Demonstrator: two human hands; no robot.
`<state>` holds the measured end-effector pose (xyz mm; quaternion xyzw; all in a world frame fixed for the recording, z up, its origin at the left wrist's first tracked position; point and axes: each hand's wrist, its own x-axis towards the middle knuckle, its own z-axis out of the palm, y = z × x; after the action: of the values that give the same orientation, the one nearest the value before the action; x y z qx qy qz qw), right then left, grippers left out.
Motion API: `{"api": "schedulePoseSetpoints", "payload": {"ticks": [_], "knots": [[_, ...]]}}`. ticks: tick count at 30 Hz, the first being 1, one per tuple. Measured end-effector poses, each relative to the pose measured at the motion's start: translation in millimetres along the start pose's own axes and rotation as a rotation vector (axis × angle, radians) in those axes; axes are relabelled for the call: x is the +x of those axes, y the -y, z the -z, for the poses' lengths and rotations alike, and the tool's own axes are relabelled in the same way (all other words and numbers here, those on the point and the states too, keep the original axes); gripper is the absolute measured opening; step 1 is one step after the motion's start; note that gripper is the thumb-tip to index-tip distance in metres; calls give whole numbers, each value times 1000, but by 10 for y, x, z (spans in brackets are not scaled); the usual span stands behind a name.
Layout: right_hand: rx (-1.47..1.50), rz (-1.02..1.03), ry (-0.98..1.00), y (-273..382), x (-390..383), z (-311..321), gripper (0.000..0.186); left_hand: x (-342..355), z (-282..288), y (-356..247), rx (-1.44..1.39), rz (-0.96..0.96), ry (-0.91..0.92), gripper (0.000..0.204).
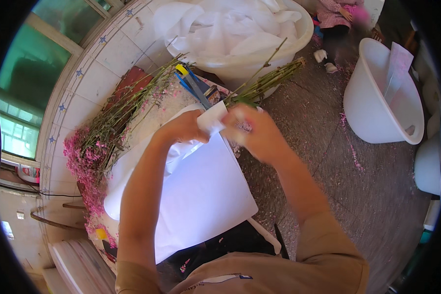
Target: The person wraps a flower bouquet in paper, lays out fresh wrapping paper on the table, and arranges flower stems together by hand.
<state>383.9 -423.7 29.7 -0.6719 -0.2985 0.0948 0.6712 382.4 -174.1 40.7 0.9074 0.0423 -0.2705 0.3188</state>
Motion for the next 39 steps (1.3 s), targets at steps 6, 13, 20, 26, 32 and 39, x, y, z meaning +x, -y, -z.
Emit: {"api": "schedulePoseSetpoints", "payload": {"ticks": [6,13,20,26,32,39], "knots": [[171,-488,-157,-967,-210,-59,16,31,149,-175,-218,-64,304,62],[367,-479,-300,-915,203,-167,20,63,51,-257,-448,-61,373,65],[218,-446,199,-315,-175,67,15,155,-256,-245,-229,-77,149,67],[-391,-342,21,-767,1066,56,24,344,-516,-52,79,-216,-198,66],[-1036,-376,249,-772,1046,8,44,241,-638,-28,155,-166,-278,70],[-518,26,-185,75,106,65,32,-469,-791,-28,261,-231,-499,76]]}}
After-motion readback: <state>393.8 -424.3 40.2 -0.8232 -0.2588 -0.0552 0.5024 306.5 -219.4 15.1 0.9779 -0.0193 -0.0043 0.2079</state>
